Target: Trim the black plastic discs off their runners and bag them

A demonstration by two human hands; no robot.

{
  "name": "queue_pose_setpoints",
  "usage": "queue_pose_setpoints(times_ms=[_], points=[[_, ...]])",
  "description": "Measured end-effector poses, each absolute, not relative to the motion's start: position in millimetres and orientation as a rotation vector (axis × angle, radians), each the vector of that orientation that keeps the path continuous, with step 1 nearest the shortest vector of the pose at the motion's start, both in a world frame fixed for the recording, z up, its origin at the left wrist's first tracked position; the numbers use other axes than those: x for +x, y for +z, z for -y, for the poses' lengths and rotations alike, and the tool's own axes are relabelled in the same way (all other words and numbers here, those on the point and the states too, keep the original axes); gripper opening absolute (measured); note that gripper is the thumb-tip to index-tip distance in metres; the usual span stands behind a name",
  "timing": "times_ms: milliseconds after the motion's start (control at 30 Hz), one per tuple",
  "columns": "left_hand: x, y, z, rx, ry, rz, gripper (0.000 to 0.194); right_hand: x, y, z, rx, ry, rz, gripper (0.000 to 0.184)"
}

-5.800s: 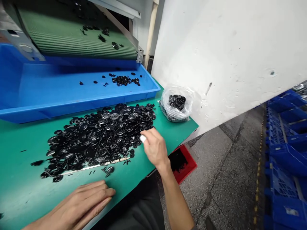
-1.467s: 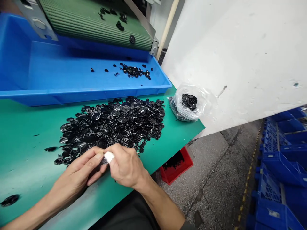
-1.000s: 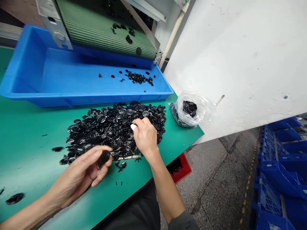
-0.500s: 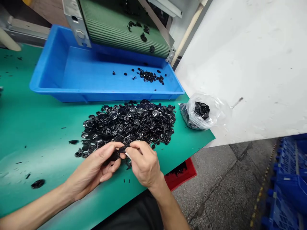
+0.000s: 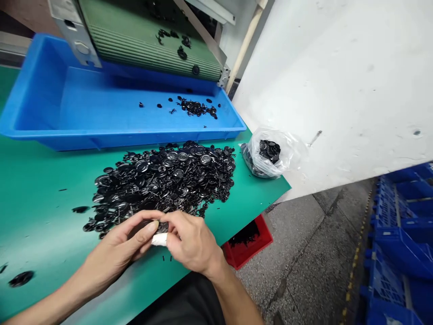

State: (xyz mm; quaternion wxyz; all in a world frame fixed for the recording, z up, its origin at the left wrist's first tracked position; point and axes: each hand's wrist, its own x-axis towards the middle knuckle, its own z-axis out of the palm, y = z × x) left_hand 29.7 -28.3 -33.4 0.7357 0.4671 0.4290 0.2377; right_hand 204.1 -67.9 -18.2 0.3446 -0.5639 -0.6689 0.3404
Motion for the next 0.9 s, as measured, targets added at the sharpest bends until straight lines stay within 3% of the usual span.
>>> queue_pose_setpoints(times_ms=[200,433,533,733,900], points=[[31,-34,31,1.258,0.532,-0.966,0.043,204,-12,70,-1.551,0.998,1.684,0.029],[31,-36,38,1.374,0.665,-1.085,0.035,194,-23,74,-1.472,0.702,1.745,0.025],[32,-36,40,1.290,0.662,-1.086,0.036,186,-32,70,-1.470,0.611,1.639,0.021],[35,-34,34,0.972,0.702,-0.919,0.032,185,-31,59,-1.463,0.872,1.553,0.029],[34,-32,29,0.705,0.755,-0.786,0.031,185,-21,54,-1.542,0.733,1.719,0.025]])
